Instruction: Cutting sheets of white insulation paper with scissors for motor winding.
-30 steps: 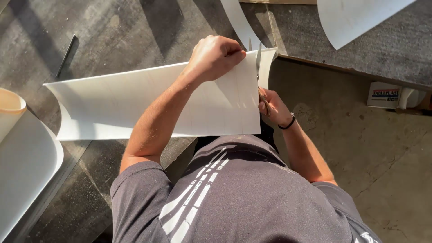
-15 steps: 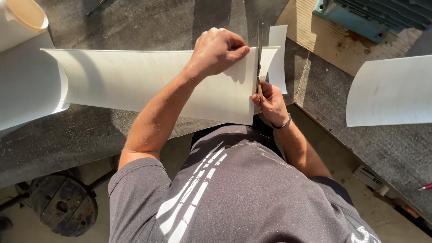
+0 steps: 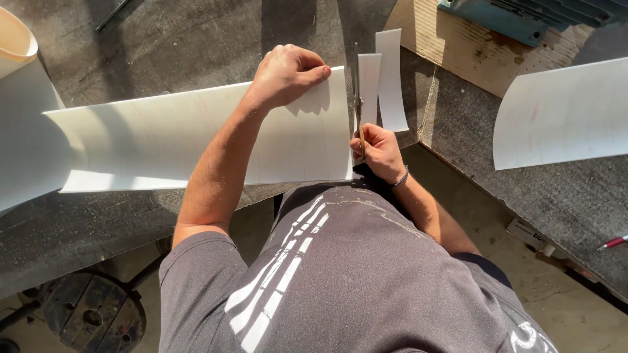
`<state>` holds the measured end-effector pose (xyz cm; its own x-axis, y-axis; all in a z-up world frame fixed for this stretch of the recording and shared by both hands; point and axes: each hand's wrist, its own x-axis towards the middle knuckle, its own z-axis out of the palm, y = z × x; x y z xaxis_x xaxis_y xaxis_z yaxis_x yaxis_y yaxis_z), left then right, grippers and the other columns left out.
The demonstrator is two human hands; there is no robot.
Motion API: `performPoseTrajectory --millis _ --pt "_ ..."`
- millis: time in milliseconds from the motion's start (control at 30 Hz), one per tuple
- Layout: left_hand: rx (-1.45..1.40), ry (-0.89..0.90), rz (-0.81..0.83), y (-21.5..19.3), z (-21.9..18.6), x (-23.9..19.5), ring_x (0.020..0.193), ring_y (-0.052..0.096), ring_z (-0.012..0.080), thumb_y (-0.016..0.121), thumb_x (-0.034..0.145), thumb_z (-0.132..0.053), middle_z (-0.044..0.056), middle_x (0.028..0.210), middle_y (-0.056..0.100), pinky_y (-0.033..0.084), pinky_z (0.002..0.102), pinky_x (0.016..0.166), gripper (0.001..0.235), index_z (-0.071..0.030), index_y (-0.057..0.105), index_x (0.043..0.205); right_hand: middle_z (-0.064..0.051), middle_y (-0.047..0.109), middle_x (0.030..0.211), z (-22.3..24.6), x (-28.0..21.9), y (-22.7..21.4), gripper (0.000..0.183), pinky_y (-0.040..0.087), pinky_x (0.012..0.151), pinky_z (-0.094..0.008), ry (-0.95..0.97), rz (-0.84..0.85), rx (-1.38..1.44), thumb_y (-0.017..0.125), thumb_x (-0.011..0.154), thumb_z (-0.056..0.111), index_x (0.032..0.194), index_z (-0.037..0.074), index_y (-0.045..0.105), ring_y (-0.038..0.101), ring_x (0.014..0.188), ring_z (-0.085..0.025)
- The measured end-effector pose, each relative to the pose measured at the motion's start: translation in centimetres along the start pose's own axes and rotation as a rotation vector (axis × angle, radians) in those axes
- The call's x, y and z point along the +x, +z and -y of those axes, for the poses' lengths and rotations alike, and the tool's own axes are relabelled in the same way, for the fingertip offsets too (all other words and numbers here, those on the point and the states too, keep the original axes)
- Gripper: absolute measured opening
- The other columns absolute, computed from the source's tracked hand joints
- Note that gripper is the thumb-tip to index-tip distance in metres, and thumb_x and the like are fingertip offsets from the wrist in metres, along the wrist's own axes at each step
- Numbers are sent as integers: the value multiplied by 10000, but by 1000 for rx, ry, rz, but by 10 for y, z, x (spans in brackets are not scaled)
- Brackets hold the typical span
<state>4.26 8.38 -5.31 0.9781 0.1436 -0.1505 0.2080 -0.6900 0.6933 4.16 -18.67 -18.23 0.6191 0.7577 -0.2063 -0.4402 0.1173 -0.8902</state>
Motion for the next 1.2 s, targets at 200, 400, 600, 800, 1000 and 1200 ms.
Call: performPoseTrajectory --millis 200,400,600,800,1000,1200 --pt "20 -56 208 9 23 -20 885 731 387 663 934 -398 66 844 762 548 505 815 190 -251 775 980 -83 705 746 5 -5 10 513 499 627 -238 -207 -129 -322 709 944 561 959 48 688 619 652 -108" --pt "236 393 -49 47 68 -49 1099 691 272 731 913 -306 -17 1272 700 490 465 1026 468 -296 617 1367 -95 731 881 37 -14 34 613 564 831 -384 -495 -412 -674 721 903 651 1170 101 684 725 859 -246" --pt "237 602 -33 65 38 -51 1240 591 387 781 875 -237 147 1463 560 428 542 1091 616 -183 558 1447 -29 689 757 13 -86 85 420 542 754 -295 -631 -612 -502 830 865 463 1015 80 743 653 719 -115" --pt "504 506 194 119 13 46 1535 180 524 831 812 -588 193 1683 260 177 701 1216 951 -267 400 1597 -47 632 592 -59 -163 111 270 443 532 -280 -427 -831 -471 850 873 250 770 73 674 542 571 -105" --pt "540 333 202 133 26 79 1512 208 542 774 758 -745 204 1670 280 195 708 1182 1068 -233 373 1606 -70 615 496 -78 -237 135 192 445 427 -291 -291 -1001 -449 849 818 227 714 111 736 561 463 -141" --pt "558 104 91 128 57 116 1475 245 473 789 645 -845 204 1572 383 267 657 1148 1294 -237 266 1661 -51 646 523 -129 -303 109 151 473 454 -241 -198 -1096 -229 836 836 183 753 96 745 555 481 -109"
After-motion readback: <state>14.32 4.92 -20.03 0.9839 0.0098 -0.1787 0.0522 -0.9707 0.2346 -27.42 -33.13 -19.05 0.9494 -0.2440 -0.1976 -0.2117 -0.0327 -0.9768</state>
